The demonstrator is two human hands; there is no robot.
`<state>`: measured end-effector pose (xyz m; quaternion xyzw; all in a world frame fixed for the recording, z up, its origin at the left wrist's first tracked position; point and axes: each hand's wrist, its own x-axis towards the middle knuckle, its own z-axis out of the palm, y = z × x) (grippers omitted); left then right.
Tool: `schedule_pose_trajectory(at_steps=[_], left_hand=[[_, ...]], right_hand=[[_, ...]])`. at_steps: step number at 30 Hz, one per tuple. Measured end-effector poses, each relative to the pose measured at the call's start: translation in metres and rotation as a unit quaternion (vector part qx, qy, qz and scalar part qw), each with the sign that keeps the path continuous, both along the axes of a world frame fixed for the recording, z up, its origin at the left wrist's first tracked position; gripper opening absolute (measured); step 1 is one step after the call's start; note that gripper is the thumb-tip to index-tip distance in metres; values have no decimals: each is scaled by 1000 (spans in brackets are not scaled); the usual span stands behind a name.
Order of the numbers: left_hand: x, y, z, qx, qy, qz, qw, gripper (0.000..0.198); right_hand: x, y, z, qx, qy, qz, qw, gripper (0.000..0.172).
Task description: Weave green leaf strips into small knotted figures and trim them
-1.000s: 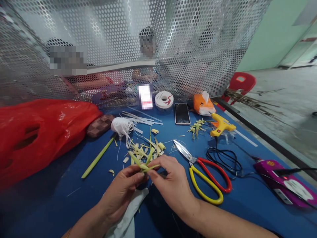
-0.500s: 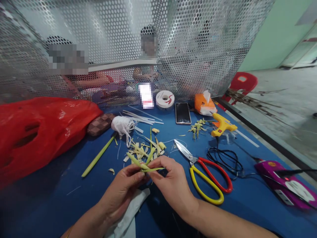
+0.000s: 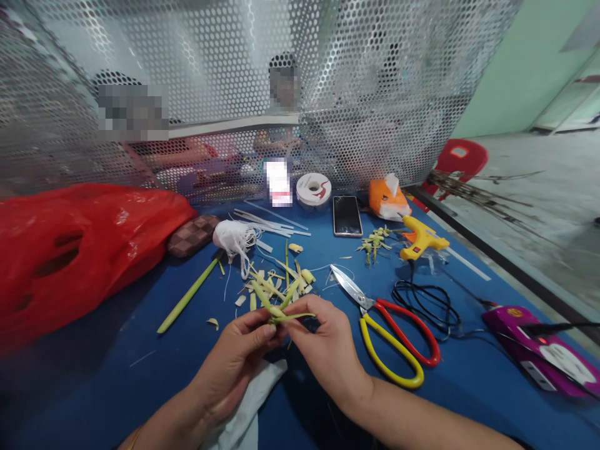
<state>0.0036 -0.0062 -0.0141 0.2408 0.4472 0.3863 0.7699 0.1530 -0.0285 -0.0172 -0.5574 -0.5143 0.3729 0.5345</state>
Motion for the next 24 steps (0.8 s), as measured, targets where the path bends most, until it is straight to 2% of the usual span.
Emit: schedule_pose_trajectory(at_steps=[5, 7, 10, 13, 16, 20, 24], left_hand=[[-2, 1, 0, 7, 8, -5, 1000, 29], [-3, 2, -1, 7, -4, -13, 1000, 30], [-3, 3, -1, 6, -18, -20, 1000, 32], [-3, 3, 0, 9, -22, -17, 1000, 36], [-4, 3, 0, 20, -28, -16, 999, 34], [-4, 4, 1, 32, -37, -9, 999, 18], [-3, 4, 2, 19, -29, -2, 999, 24]], right_hand=[[2, 1, 3, -1, -2, 16, 1000, 4], [3, 3, 7, -42, 58, 18, 997, 6], [6, 8, 13, -112, 190, 12, 975, 13], [10, 11, 15, -121, 243, -3, 963, 16], [11, 11, 14, -100, 208, -3, 973, 15], [14, 9, 16, -44, 116, -17, 992, 10], [21, 7, 22, 34, 37, -95, 994, 6]])
